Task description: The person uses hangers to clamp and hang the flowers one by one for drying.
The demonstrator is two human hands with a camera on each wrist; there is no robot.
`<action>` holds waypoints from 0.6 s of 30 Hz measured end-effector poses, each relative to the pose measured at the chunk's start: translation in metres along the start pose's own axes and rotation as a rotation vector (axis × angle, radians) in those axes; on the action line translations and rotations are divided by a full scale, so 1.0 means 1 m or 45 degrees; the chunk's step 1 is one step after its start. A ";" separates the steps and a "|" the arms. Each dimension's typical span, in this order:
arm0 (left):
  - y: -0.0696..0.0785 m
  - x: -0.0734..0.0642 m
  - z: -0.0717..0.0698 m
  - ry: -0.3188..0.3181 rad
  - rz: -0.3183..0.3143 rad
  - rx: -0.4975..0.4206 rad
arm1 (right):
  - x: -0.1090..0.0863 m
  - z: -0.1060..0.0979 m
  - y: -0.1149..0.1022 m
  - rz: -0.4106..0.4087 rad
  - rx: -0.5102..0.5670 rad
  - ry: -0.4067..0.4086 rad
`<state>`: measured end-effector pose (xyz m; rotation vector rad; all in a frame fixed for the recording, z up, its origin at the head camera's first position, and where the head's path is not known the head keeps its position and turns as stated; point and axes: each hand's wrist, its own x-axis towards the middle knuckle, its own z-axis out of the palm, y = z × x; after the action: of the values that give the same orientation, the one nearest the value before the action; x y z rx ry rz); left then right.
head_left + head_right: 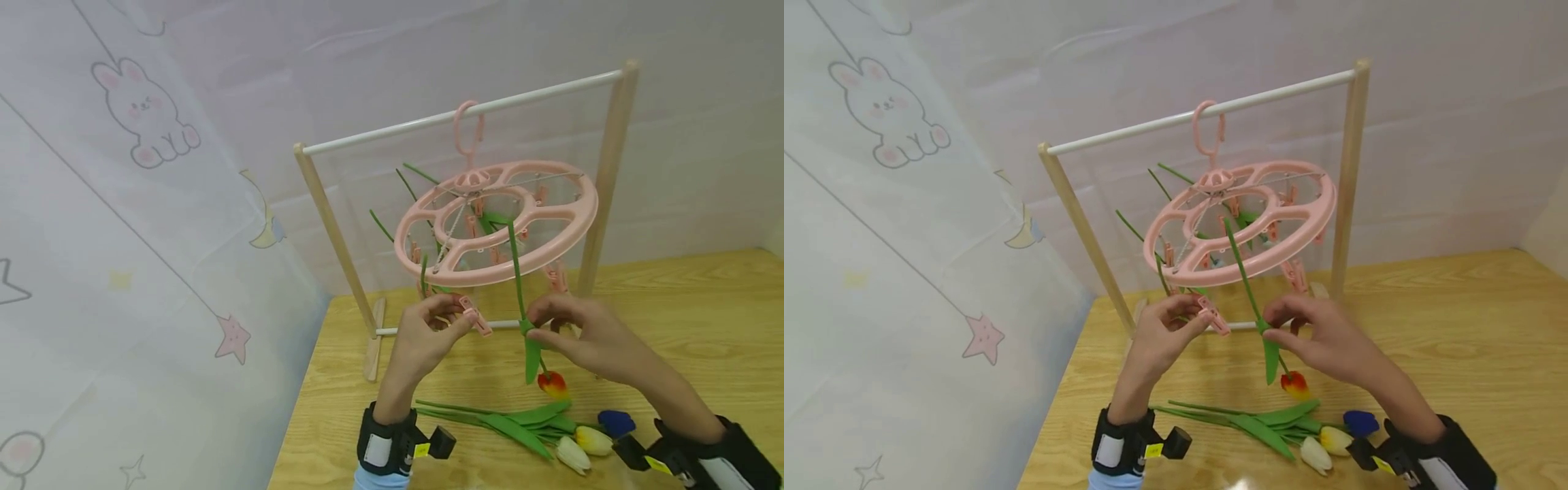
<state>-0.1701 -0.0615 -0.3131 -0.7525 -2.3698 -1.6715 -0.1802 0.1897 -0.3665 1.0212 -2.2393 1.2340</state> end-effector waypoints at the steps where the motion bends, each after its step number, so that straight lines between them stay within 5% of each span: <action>1: 0.000 0.000 0.000 -0.001 0.004 -0.016 | 0.000 0.004 -0.001 0.004 0.017 0.017; 11: 0.000 -0.001 -0.002 -0.037 -0.004 -0.080 | 0.004 0.030 -0.006 0.070 0.089 0.119; 18: -0.003 0.000 -0.002 -0.018 0.063 -0.094 | 0.006 0.037 -0.008 0.072 0.146 0.168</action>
<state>-0.1719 -0.0640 -0.3152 -0.8307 -2.2897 -1.7477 -0.1773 0.1531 -0.3782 0.8947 -2.1307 1.4255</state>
